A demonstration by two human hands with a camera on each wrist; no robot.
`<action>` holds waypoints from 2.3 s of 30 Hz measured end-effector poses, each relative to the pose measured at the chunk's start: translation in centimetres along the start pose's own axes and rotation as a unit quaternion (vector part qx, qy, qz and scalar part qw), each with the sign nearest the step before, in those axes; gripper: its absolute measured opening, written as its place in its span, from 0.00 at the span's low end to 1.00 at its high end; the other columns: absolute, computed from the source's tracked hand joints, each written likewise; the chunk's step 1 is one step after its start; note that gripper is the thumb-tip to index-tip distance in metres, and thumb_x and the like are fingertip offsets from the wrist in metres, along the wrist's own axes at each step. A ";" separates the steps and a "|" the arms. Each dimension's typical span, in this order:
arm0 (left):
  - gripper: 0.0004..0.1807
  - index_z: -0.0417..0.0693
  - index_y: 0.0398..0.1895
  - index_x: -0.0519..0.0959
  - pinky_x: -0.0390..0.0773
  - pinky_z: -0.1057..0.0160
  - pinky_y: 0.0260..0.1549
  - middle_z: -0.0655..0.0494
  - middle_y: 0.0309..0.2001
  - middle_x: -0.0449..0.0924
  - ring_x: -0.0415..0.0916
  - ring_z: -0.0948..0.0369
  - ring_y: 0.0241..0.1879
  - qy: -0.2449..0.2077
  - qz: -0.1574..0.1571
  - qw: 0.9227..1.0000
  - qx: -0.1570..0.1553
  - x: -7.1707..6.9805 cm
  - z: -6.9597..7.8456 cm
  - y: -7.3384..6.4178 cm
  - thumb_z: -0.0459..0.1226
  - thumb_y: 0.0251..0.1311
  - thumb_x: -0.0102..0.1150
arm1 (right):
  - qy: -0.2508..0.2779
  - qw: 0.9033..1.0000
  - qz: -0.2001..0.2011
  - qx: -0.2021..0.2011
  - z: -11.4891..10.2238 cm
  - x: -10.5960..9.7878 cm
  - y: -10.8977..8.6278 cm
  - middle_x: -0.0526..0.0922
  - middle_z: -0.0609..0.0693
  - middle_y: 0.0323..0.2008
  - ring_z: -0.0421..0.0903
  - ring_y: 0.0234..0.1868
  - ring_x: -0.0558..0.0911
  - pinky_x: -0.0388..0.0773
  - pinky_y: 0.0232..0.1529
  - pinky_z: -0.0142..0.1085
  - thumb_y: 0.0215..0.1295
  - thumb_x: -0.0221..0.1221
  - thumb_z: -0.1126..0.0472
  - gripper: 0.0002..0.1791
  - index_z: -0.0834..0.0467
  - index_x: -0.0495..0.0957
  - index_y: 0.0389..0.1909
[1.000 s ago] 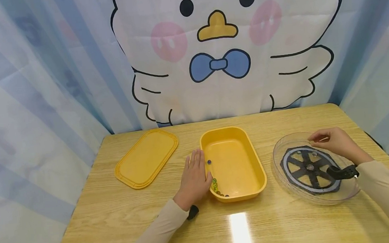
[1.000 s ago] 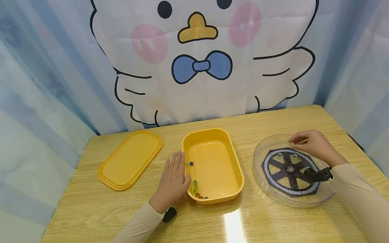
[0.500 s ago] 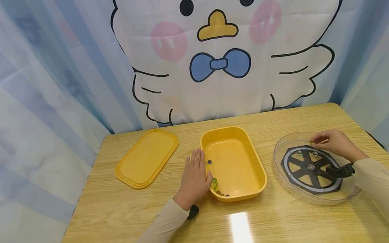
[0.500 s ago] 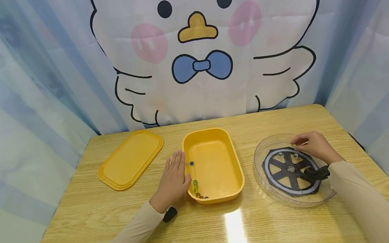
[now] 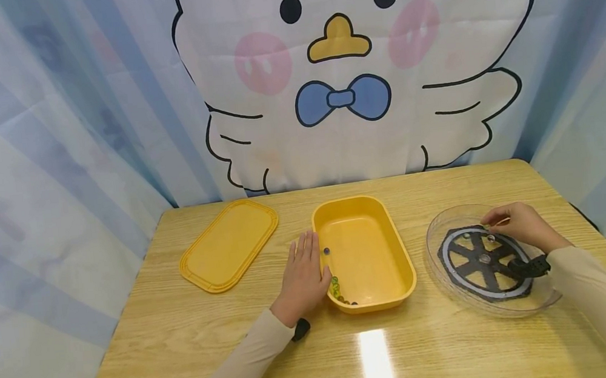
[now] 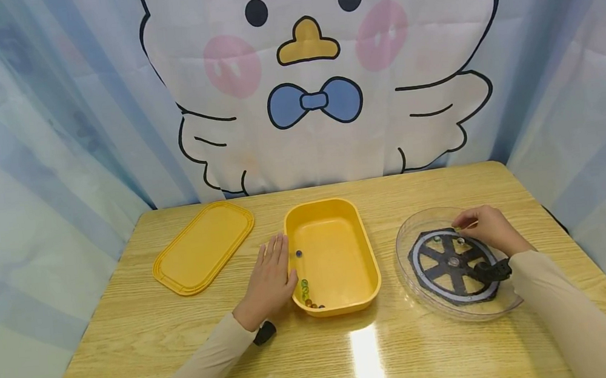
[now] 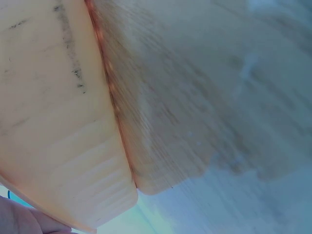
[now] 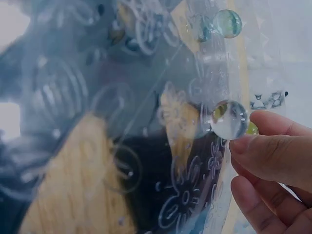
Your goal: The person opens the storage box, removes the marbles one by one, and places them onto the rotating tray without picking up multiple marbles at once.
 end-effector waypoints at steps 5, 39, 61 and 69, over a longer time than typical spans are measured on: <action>0.35 0.33 0.72 0.49 0.48 0.48 0.71 0.38 0.72 0.50 0.46 0.47 0.73 -0.002 0.000 1.000 0.000 -0.1 0.0 0.0 0.43 0.67 0.42 | -0.010 1.000 0.004 -0.008 -0.3 0.1 0.0 0.83 0.66 0.38 0.36 0.31 0.79 0.81 0.37 0.46 0.54 0.61 0.71 0.09 0.67 0.83 0.38; 0.35 0.33 0.72 0.49 0.48 0.49 0.71 0.39 0.73 0.50 0.46 0.48 0.74 -0.002 -0.002 1.000 -0.003 0.1 -0.1 0.0 0.43 0.67 0.43 | 0.021 0.998 0.051 -0.014 -5.0 -5.7 -1.0 0.80 0.67 0.47 0.15 0.32 0.70 0.81 0.34 0.36 0.62 0.60 0.59 0.17 0.64 0.79 0.49; 0.36 0.34 0.72 0.48 0.47 0.49 0.72 0.39 0.73 0.49 0.45 0.48 0.74 0.001 -0.009 1.000 -0.007 0.4 -0.2 -0.2 0.43 0.68 0.42 | 0.090 0.985 0.026 -0.148 -20.1 -1.4 4.3 0.84 0.59 0.45 0.55 0.46 0.81 0.77 0.51 0.50 0.60 0.62 0.61 0.13 0.60 0.82 0.45; 0.35 0.34 0.72 0.49 0.48 0.49 0.71 0.39 0.73 0.50 0.46 0.48 0.74 0.006 -0.005 1.000 -0.007 0.3 -0.2 -0.1 0.43 0.68 0.42 | 0.120 0.978 -0.021 -0.171 -23.4 3.2 6.9 0.84 0.57 0.44 0.52 0.46 0.82 0.77 0.52 0.49 0.57 0.64 0.63 0.12 0.61 0.83 0.43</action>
Point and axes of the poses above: each hand's wrist, its own y-axis towards the middle knuckle, its own x-axis out of the palm, z = x × y, the point moved 9 cm from there along y, towards the middle knuckle
